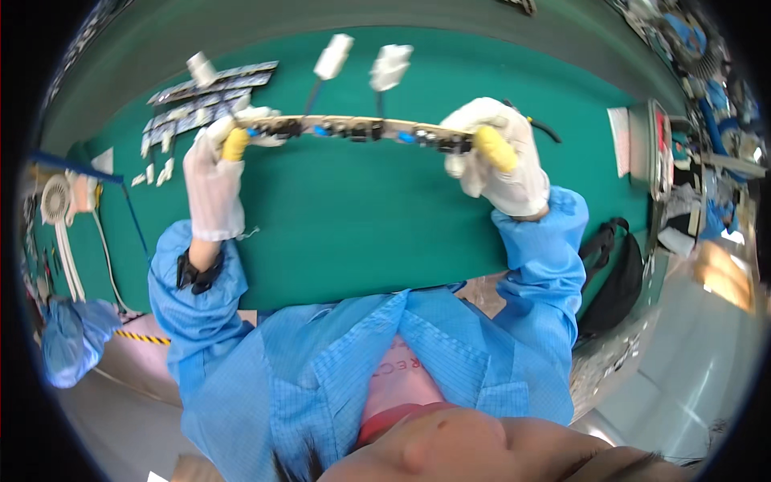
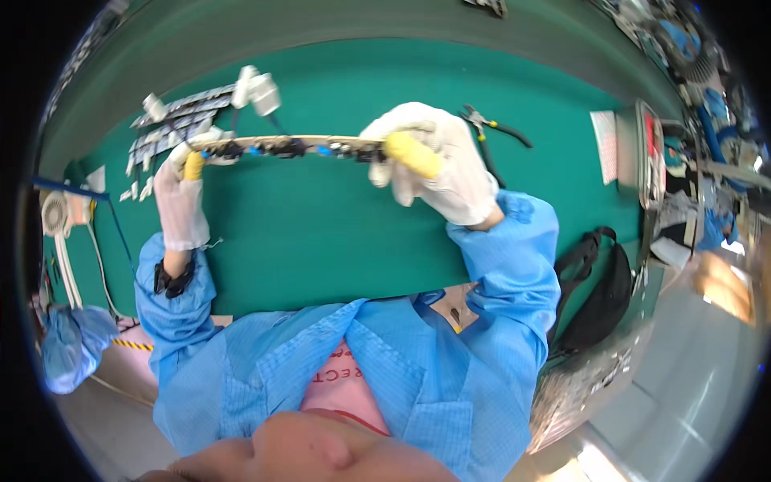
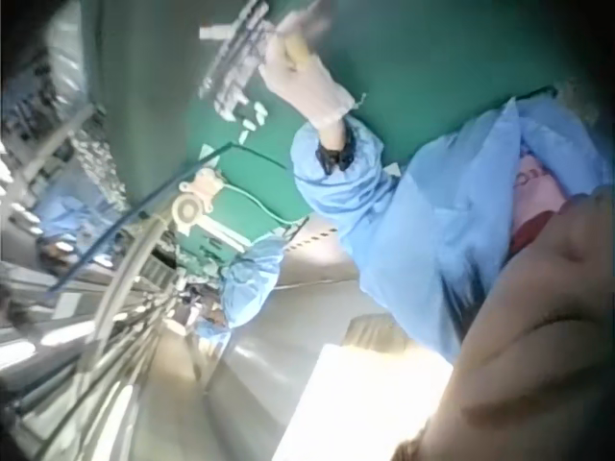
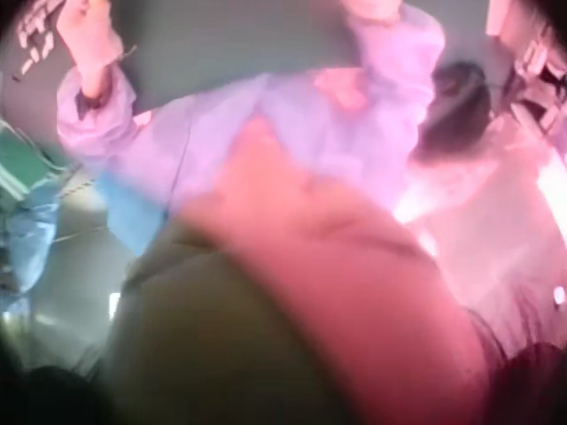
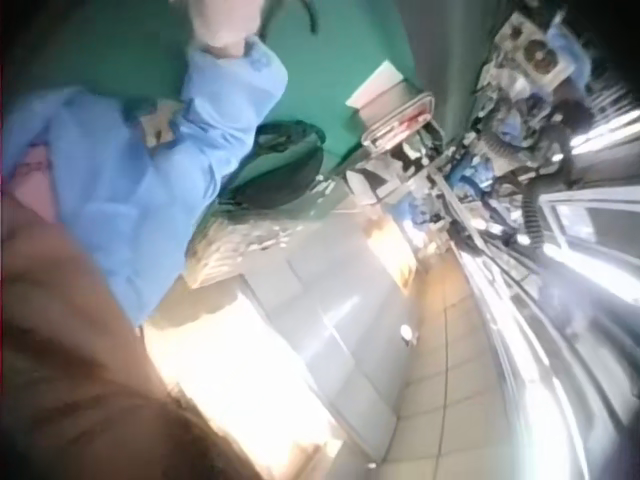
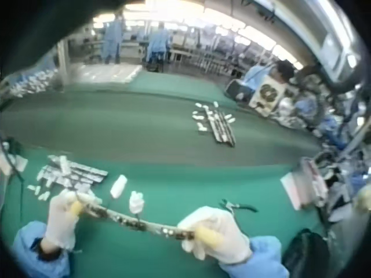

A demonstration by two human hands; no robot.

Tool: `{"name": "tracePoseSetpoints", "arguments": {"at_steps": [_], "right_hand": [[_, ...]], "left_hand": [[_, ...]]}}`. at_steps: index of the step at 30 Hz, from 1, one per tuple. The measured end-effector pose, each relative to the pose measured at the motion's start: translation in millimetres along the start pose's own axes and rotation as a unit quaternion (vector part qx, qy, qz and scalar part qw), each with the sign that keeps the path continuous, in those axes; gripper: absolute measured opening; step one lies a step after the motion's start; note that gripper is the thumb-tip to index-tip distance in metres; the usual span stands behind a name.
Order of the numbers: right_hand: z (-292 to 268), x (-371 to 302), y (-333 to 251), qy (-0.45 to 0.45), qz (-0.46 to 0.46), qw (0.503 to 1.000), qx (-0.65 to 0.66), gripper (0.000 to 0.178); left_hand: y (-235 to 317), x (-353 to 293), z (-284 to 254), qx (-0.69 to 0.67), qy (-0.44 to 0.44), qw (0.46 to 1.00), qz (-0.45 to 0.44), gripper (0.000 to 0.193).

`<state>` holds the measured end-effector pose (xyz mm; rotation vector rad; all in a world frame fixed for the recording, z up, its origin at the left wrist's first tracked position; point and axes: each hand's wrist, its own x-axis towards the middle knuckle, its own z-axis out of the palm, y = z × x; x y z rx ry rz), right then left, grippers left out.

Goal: The user is seen assembling or sorting LED PCB strips on a production line workbench.

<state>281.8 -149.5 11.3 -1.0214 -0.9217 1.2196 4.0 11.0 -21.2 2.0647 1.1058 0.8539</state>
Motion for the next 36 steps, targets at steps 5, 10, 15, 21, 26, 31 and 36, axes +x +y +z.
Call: {"name": "tracePoseSetpoints", "arguments": {"at_steps": [5, 10, 15, 21, 26, 31, 36], "right_hand": [[-0.2, -0.7, -13.8, 0.016, 0.001, 0.995, -0.102, 0.029], [-16.3, 1.1, -9.6, -0.016, -0.058, 0.982, -0.178, 0.02], [-9.0, 1.7, -13.5, 0.031, 0.049, 0.974, -0.221, 0.01], [-16.5, 11.3, -0.5, -0.004, -0.178, 0.864, -0.471, 0.012], [-13.8, 10.5, 2.4, 0.032, -0.048, 0.915, -0.398, 0.006], [-17.0, 10.6, 15.9, 0.028, -0.105, 0.915, -0.389, 0.022], [-14.9, 6.7, 12.3, 0.074, 0.004, 0.972, -0.221, 0.023]], "left_hand": [[-12.1, 0.3, 3.5, 0.045, -0.048, 0.997, 0.033, 0.03], [-9.5, -5.5, 0.6, 0.042, -0.03, 0.997, 0.056, 0.029], [15.4, -0.8, -1.6, -0.123, -0.061, 0.99, 0.005, 0.039], [11.2, -3.3, -5.8, -0.159, -0.07, 0.983, 0.06, 0.037], [9.5, -6.7, -8.5, -0.229, -0.078, 0.967, 0.084, 0.033], [2.6, -5.5, -6.6, -0.211, -0.056, 0.962, 0.162, 0.029], [12.3, -4.4, -10.3, -0.17, -0.06, 0.97, 0.165, 0.034]]}}
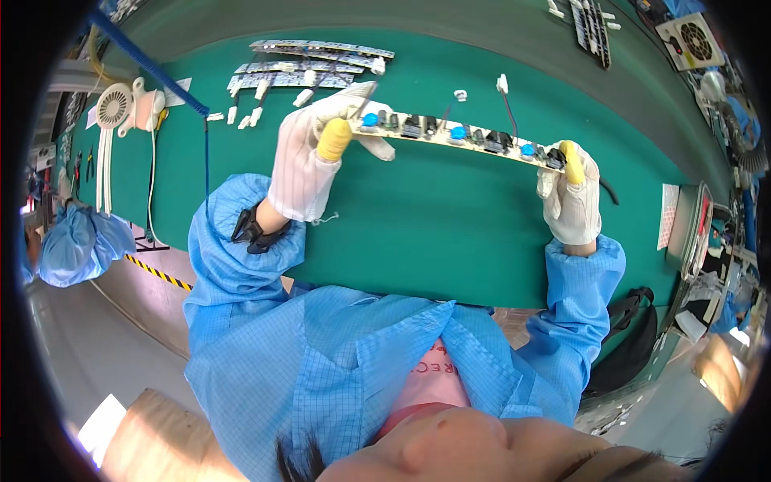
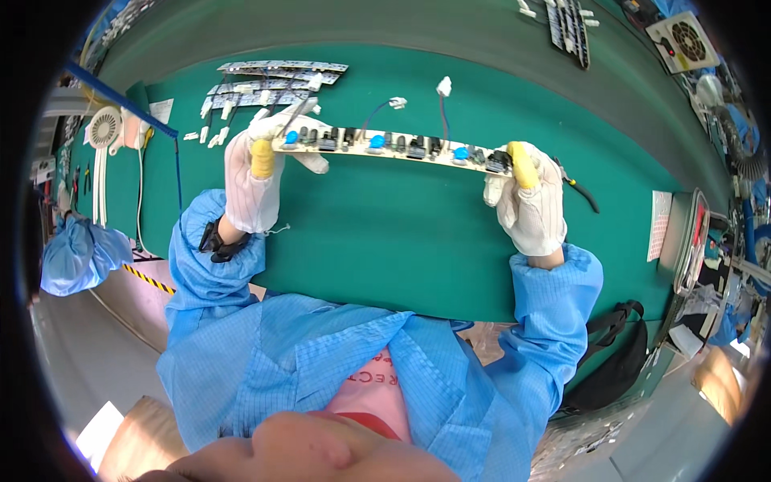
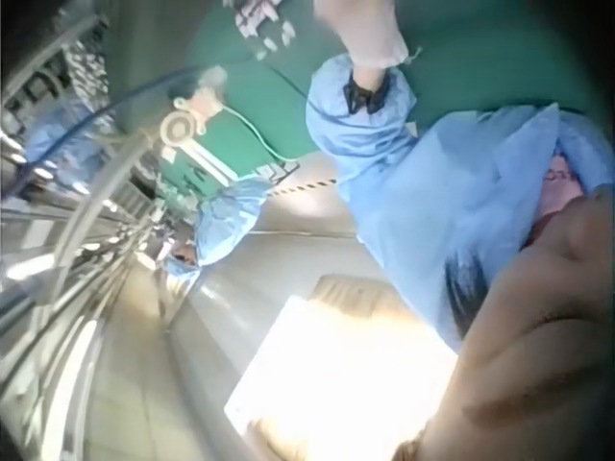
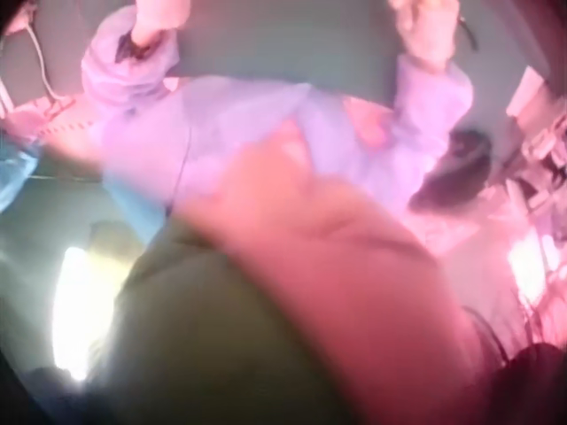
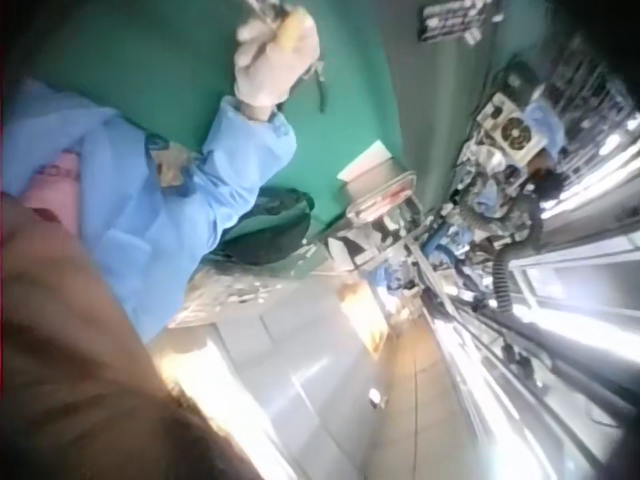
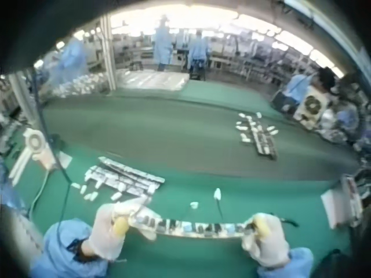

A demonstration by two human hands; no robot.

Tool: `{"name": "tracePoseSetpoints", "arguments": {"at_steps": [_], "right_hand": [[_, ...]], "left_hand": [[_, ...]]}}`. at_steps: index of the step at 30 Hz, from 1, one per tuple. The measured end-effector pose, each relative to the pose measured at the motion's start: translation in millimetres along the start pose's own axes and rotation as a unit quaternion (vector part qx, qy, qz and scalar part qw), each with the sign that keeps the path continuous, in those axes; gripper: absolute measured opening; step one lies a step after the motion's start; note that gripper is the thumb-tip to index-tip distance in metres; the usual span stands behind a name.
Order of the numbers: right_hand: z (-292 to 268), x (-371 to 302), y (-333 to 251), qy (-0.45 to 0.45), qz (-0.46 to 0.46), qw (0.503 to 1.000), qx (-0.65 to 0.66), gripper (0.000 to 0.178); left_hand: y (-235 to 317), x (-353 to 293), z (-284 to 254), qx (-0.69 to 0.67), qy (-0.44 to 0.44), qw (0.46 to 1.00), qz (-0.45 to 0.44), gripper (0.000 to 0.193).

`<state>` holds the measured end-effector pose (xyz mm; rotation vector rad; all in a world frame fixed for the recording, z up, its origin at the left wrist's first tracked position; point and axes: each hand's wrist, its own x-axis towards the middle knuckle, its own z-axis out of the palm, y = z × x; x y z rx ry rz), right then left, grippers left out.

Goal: The user is seen assembling or sorting LED PCB strips on a production line workbench.

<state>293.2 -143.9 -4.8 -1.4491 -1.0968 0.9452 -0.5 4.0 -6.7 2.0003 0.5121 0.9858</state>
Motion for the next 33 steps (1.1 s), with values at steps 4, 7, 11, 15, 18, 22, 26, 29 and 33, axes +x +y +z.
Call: {"name": "tracePoseSetpoints", "arguments": {"at_steps": [4, 7, 11, 15, 18, 22, 26, 29, 33], "right_hand": [[2.9, -1.8, -5.7, 0.006, 0.029, 0.995, 0.1, 0.027], [5.9, 0.2, -13.0, -0.019, -0.032, 0.993, 0.116, 0.036], [-0.4, 0.7, -3.8, -0.039, -0.043, 0.986, 0.153, 0.039], [-6.0, 2.9, 4.4, -0.055, -0.064, 0.99, 0.114, 0.044], [-8.3, 3.6, -14.1, -0.115, 0.031, 0.969, 0.215, 0.04], [1.9, 5.1, -10.0, -0.036, -0.036, 0.991, 0.125, 0.033], [14.3, 4.1, -17.0, -0.025, -0.017, 0.983, 0.181, 0.042], [14.3, 6.0, -16.5, -0.087, 0.043, 0.981, 0.165, 0.059], [11.6, 10.4, 6.3, -0.176, 0.082, 0.981, -0.014, 0.048]], "left_hand": [[-2.1, -4.3, 4.4, -0.06, 0.024, 0.993, -0.095, 0.046], [8.6, 0.6, 6.5, -0.014, 0.038, 0.993, -0.111, 0.03], [-3.4, -7.3, 7.2, -0.023, 0.068, 0.989, -0.129, 0.026], [-3.7, -3.5, 8.8, 0.059, 0.064, 0.99, -0.113, 0.028], [-8.4, -2.0, 9.6, 0.018, 0.048, 0.986, -0.157, 0.029], [-7.8, 0.9, 13.8, -0.081, 0.083, 0.975, -0.188, 0.03], [25.9, 16.9, 26.8, -0.474, -0.001, 0.861, -0.182, 0.044], [-2.9, 1.5, -1.9, -0.152, 0.009, 0.96, -0.236, 0.026], [2.0, 60.5, -43.6, 0.006, 0.18, 0.98, -0.087, 0.018]]}}
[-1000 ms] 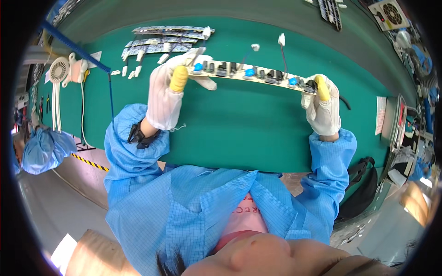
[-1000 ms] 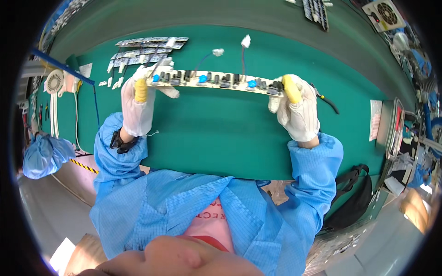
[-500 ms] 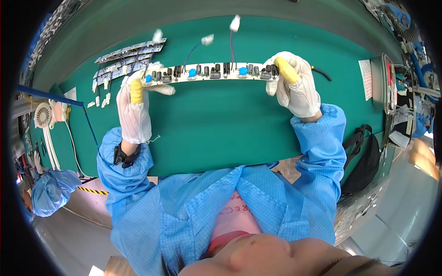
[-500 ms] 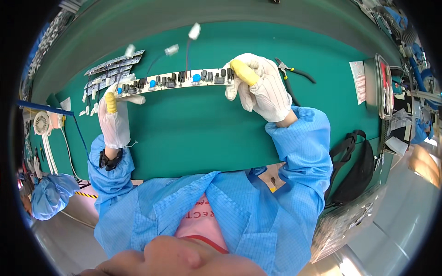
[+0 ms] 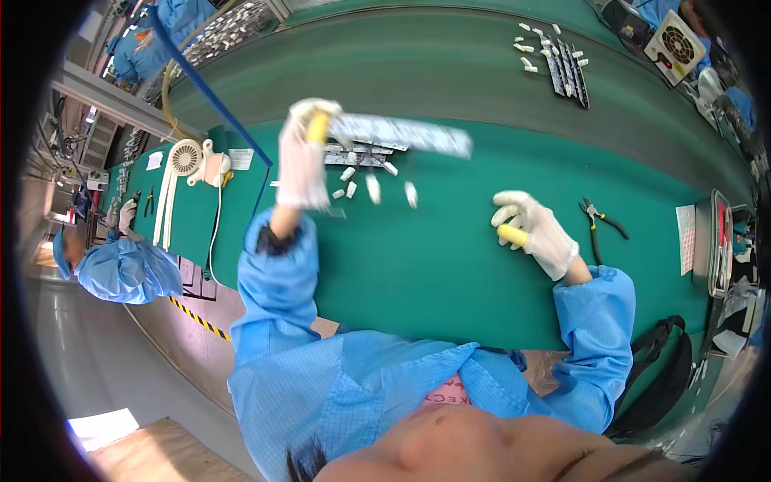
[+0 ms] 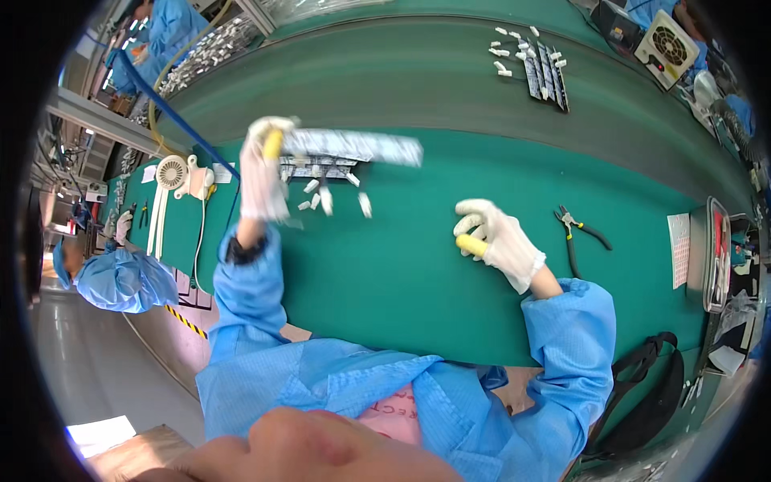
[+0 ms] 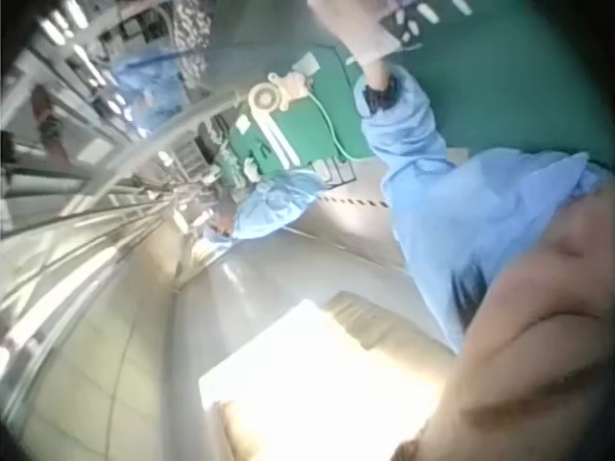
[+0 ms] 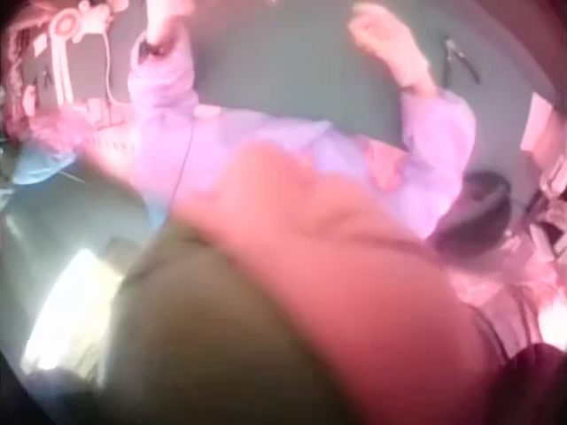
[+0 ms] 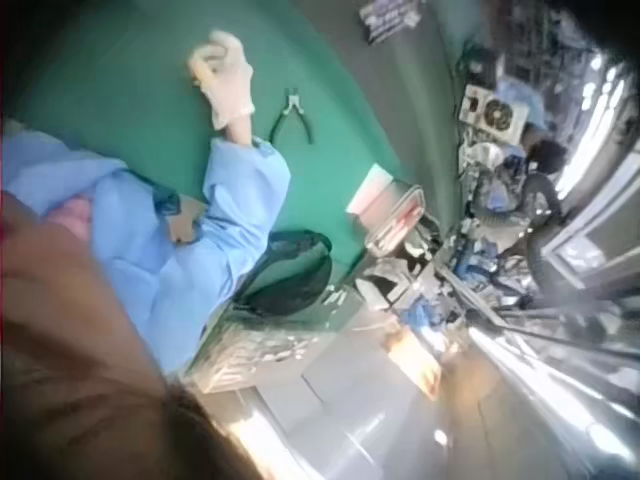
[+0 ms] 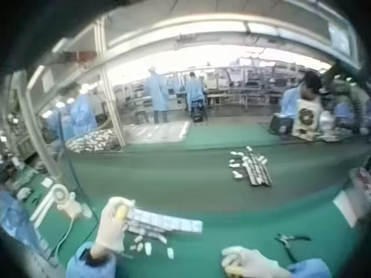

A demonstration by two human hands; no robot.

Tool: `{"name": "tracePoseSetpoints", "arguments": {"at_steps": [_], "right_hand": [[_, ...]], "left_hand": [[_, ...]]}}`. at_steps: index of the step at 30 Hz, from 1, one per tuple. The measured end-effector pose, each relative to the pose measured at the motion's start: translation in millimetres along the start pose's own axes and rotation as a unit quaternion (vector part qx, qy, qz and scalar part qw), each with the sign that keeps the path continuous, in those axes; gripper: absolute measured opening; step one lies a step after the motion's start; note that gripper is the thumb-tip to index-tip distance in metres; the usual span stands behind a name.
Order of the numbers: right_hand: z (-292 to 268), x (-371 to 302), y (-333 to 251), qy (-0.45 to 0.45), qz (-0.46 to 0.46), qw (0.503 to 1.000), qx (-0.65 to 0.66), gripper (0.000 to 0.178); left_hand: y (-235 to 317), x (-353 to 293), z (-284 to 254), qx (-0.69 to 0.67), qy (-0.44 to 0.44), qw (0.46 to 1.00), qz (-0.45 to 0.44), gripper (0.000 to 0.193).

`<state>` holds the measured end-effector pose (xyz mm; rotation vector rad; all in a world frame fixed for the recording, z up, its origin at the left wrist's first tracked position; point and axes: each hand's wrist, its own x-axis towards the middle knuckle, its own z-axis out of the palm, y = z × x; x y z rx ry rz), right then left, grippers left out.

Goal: The user is seen assembling or sorting LED PCB strips on a production line workbench.

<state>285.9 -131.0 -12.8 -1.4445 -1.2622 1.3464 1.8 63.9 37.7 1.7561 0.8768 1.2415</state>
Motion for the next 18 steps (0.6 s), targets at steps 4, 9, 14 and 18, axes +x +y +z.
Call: {"name": "tracePoseSetpoints", "arguments": {"at_steps": [4, 9, 14, 18], "right_hand": [[-1.5, -0.7, -0.1, -0.007, -0.024, 0.996, -0.085, 0.041], [1.1, 6.8, -0.5, -0.039, -0.015, 0.997, -0.07, 0.034], [-1.2, 2.6, 9.7, -0.014, -0.041, 0.997, -0.068, 0.028], [0.8, 4.6, 10.1, -0.022, -0.036, 0.996, -0.075, 0.026]], "left_hand": [[-48.9, 67.9, -48.8, 0.177, -0.116, 0.972, -0.106, 0.017], [-134.3, 62.6, -68.4, 0.446, -0.128, 0.882, 0.088, 0.019], [-88.3, 58.1, -52.0, 0.297, -0.204, 0.931, 0.058, 0.036], [-68.9, 39.7, -67.1, 0.384, -0.405, 0.827, 0.068, 0.077]]}}
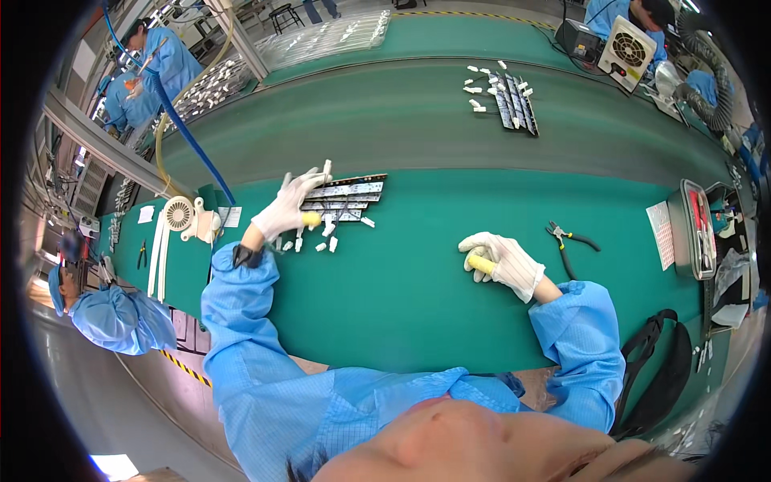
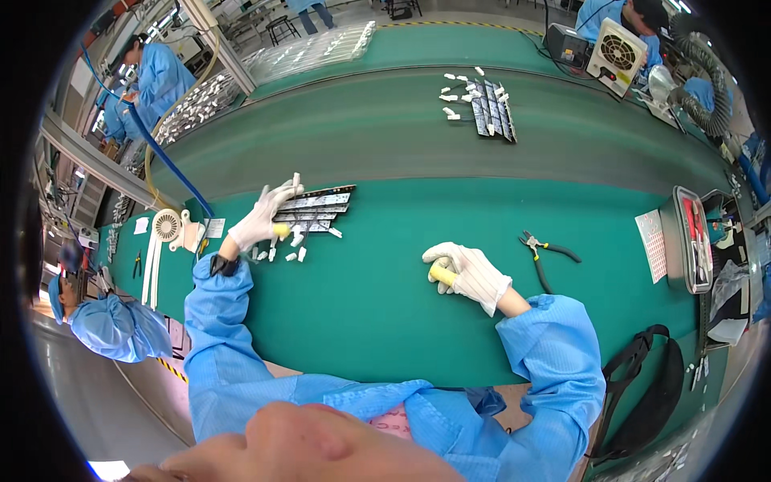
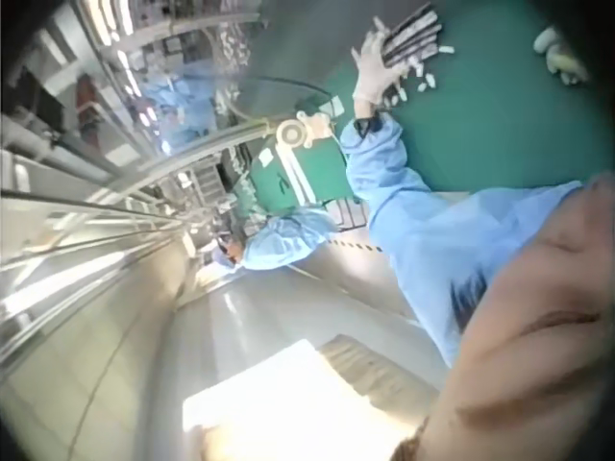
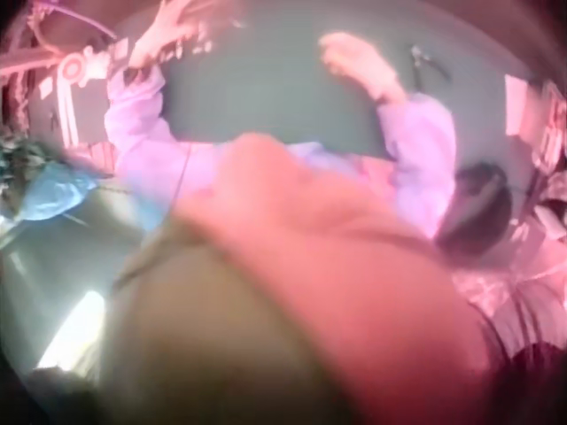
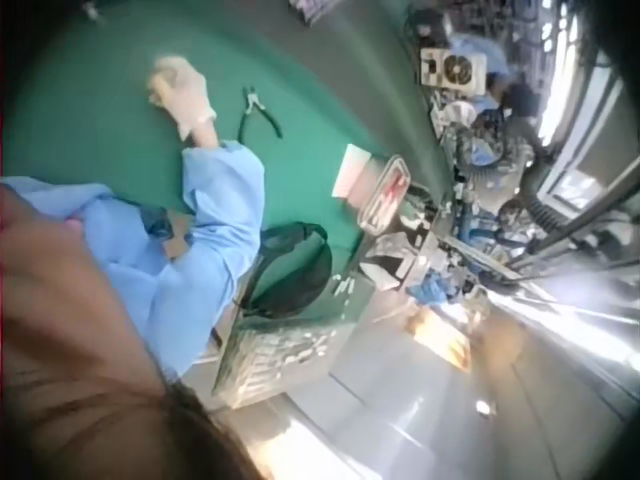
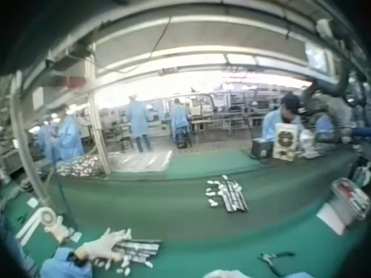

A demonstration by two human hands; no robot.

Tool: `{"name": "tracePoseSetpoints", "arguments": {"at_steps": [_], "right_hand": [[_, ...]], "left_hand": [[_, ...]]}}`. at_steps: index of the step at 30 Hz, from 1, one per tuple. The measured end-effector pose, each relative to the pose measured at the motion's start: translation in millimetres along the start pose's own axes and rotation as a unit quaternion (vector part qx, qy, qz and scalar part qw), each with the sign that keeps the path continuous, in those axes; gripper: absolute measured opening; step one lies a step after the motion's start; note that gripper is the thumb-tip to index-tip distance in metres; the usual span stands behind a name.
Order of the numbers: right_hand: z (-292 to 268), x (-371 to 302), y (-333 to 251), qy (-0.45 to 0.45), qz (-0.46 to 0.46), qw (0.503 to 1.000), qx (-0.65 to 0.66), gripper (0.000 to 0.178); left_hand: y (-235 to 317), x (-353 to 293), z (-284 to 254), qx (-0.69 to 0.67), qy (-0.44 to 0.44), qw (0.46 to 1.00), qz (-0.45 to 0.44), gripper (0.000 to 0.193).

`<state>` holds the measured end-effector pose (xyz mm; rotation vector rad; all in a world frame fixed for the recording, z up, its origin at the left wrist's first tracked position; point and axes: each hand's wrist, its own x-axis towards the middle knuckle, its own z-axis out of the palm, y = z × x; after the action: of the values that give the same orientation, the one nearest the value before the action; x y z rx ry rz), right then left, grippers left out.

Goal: The user is seen assembling or sorting LED PCB strips on a production line workbench.

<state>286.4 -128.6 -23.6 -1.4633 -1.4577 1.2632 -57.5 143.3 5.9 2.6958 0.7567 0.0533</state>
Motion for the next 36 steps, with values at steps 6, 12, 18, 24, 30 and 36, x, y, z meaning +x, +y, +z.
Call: {"name": "tracePoseSetpoints", "arguments": {"at_steps": [6, 12, 18, 24, 30, 36], "right_hand": [[10.2, 0.9, -2.6, 0.055, 0.037, 0.996, -0.052, 0.018], [20.0, 7.7, 13.2, 0.167, -0.147, 0.946, -0.235, 0.012], [25.1, 0.9, 4.4, 0.117, -0.086, 0.981, -0.132, 0.015], [17.7, -5.4, 1.3, 0.112, -0.043, 0.987, -0.108, 0.015], [18.0, -4.3, 0.7, 0.104, -0.06, 0.986, -0.113, 0.015], [17.1, -4.1, 3.8, 0.121, -0.104, 0.973, -0.169, 0.015]], "left_hand": [[0.9, -26.4, 22.6, 0.064, 0.097, 0.992, -0.043, 0.081], [-47.6, 47.0, 11.3, -0.039, 0.259, 0.915, -0.308, 0.067], [-117.7, 125.8, 10.3, 0.165, 0.333, 0.894, -0.253, 0.07], [52.9, 142.6, -27.4, -0.389, 0.403, 0.793, -0.238, 0.039], [105.0, 50.5, 73.9, -0.044, 0.139, 0.971, 0.191, 0.033], [126.7, 38.0, 67.4, -0.003, 0.134, 0.977, 0.167, 0.043]]}}
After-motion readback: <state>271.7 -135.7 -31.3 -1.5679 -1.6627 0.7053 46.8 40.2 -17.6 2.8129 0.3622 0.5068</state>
